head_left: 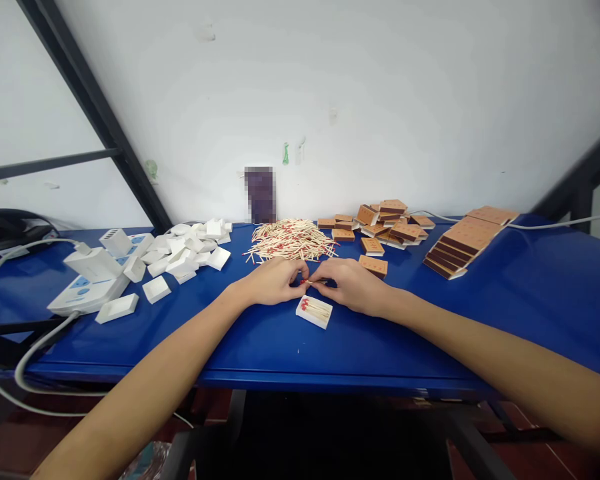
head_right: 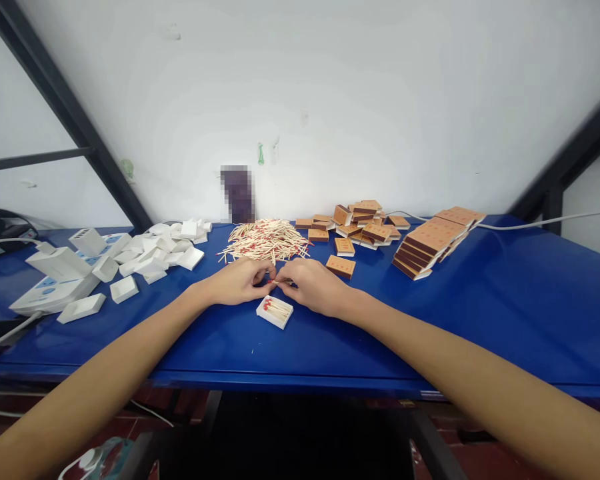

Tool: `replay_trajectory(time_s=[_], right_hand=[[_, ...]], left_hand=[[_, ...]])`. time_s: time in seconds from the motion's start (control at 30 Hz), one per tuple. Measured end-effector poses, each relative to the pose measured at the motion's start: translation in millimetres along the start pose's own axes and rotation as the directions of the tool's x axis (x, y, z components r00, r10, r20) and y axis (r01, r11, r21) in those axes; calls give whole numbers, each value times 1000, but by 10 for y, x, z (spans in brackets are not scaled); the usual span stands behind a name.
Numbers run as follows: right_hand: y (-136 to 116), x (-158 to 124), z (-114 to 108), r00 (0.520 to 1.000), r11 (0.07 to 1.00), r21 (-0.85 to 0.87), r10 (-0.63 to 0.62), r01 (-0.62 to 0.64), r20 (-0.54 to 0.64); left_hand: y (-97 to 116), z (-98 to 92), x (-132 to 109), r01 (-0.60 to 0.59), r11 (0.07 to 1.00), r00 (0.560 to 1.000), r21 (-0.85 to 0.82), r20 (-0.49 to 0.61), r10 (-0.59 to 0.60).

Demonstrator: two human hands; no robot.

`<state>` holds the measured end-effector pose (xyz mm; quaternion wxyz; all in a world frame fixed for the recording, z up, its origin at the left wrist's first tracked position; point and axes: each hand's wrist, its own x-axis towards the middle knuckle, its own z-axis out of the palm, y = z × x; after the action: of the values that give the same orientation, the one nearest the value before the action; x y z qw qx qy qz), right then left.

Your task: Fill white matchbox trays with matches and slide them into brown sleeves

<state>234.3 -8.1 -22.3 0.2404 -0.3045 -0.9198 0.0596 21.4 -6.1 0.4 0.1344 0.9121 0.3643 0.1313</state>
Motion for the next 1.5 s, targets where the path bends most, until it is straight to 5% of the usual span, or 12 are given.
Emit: replay_trajectory(time_s=[0.33, 0.77, 1.17, 1.33, 1.5], right_hand=[[18, 8, 19, 993, 994, 114, 21, -8, -113], [-8, 14, 18, 993, 996, 65, 73, -67, -98], [21, 3, -79, 983, 987, 111, 132, -117, -131], [-142, -80, -226, 978, 965, 240, 147, -108, -149], [-394, -151, -256, 999, 941, 337, 42, -31, -26]], left_hand=[[12, 13, 7, -12, 998, 1000, 57, 1, 12], [-13, 34, 20, 8, 1000, 1000, 9, 10, -8], [-45, -72, -14, 33, 884, 998, -466, -40, -58], [-28, -250, -59, 140, 863, 978, -485, 202, -45], [19, -315, -103, 176, 893, 917, -414, 398, 4]])
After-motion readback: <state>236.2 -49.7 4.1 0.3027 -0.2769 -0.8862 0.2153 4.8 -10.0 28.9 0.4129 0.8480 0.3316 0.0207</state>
